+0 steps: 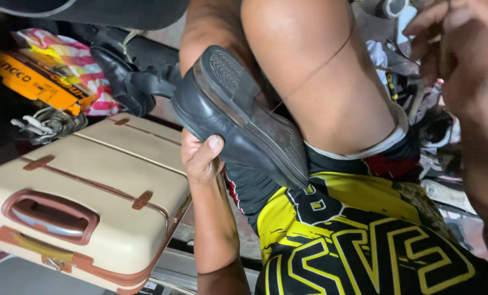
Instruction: The person sits on the floor and sews the sole of a black shoe using a needle and thread. They hold the shoe on their lap and repeatedly push the needle through the sole while pulling the thread tight.
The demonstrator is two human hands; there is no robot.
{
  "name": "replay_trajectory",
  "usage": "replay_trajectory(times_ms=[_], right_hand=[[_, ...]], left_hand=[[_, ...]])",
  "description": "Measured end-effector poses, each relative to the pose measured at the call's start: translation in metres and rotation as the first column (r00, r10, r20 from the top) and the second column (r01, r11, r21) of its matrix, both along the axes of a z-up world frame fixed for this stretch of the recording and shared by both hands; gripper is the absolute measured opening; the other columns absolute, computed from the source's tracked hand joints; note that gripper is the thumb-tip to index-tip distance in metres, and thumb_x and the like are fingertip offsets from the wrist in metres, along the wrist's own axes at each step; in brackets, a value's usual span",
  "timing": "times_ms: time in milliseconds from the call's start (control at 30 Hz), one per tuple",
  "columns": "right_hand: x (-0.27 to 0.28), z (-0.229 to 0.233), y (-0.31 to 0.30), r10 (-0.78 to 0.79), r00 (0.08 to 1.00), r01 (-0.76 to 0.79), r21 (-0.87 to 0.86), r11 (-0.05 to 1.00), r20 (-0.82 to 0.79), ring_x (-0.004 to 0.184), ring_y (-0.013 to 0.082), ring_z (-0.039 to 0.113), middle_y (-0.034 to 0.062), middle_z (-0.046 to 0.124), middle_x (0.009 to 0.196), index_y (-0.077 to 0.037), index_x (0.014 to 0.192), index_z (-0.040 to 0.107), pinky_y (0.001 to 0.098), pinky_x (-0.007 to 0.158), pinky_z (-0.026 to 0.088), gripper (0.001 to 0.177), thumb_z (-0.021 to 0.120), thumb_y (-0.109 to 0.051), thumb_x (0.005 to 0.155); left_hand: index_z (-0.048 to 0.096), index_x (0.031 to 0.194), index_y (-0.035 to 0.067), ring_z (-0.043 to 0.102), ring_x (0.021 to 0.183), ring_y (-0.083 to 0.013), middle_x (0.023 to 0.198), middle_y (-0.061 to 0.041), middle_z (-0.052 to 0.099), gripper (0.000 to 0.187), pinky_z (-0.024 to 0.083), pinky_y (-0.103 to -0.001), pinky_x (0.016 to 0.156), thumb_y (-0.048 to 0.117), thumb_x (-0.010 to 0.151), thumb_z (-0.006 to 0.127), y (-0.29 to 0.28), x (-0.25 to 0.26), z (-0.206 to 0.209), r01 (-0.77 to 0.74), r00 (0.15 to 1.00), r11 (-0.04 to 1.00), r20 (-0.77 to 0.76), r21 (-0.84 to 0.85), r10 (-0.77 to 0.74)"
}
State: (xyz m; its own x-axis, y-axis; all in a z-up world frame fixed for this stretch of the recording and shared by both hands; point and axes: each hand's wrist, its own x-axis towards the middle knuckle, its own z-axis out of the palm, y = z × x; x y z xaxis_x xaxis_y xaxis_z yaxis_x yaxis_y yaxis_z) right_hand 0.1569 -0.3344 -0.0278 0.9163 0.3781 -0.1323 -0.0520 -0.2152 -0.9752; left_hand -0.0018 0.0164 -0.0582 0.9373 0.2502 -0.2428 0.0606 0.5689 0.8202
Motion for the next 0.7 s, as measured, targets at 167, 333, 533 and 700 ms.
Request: replay_trajectory(times_ms=[167, 333, 533, 700], right_hand=[[-0.024, 0.044, 0.026, 0.286, 0.942, -0.220, -0.319, 0.922, 0.174, 0.073, 0.0126, 0.066, 0.0112, 0.069, 0.093, -0.002, 0.121, 0.067, 0.0254, 0.061, 0.054, 0.022, 0.053, -0.012, 0.107], [-0.036, 0.060, 0.089, 0.503, 0.806, -0.468, -0.183, 0.865, 0.314, 0.069, 0.0084, 0.072, 0.0016, 0.076, 0.086, -0.009, 0.115, 0.076, 0.0240, 0.056, 0.058, 0.024, 0.064, -0.003, 0.095], [-0.038, 0.067, 0.116, 0.532, 0.801, -0.516, -0.131, 0.846, 0.276, 0.073, 0.0148, 0.073, 0.0074, 0.075, 0.091, -0.008, 0.121, 0.073, 0.0290, 0.065, 0.061, 0.031, 0.066, -0.004, 0.091], [-0.036, 0.068, 0.116, 0.561, 0.783, -0.533, -0.174, 0.828, 0.268, 0.070, 0.0180, 0.072, 0.0074, 0.075, 0.086, -0.009, 0.120, 0.074, 0.0328, 0.065, 0.060, 0.031, 0.067, -0.005, 0.090]], left_hand=[[0.053, 0.142, -0.010, 0.068, 0.118, -0.0317, 0.132, -0.022, 0.067, 0.065, 0.052, -0.042, 0.109, 0.009, 0.082, 0.073, 0.004, -0.015, -0.022, 0.013, 0.991, 0.972, 0.134, -0.235, 0.020], [0.054, 0.144, -0.014, 0.069, 0.115, -0.0328, 0.129, -0.025, 0.068, 0.066, 0.051, -0.042, 0.107, 0.008, 0.083, 0.071, 0.007, -0.025, -0.039, 0.042, 0.976, 0.961, 0.217, -0.272, 0.019], [0.053, 0.143, -0.013, 0.066, 0.119, -0.0332, 0.134, -0.024, 0.067, 0.069, 0.047, -0.043, 0.112, 0.009, 0.080, 0.073, 0.004, -0.026, -0.036, 0.022, 0.979, 0.963, 0.201, -0.267, 0.033], [0.052, 0.144, -0.014, 0.066, 0.120, -0.0331, 0.132, -0.024, 0.066, 0.071, 0.046, -0.042, 0.112, 0.009, 0.080, 0.074, 0.005, -0.026, -0.032, 0.032, 0.985, 0.970, 0.174, -0.241, 0.010]])
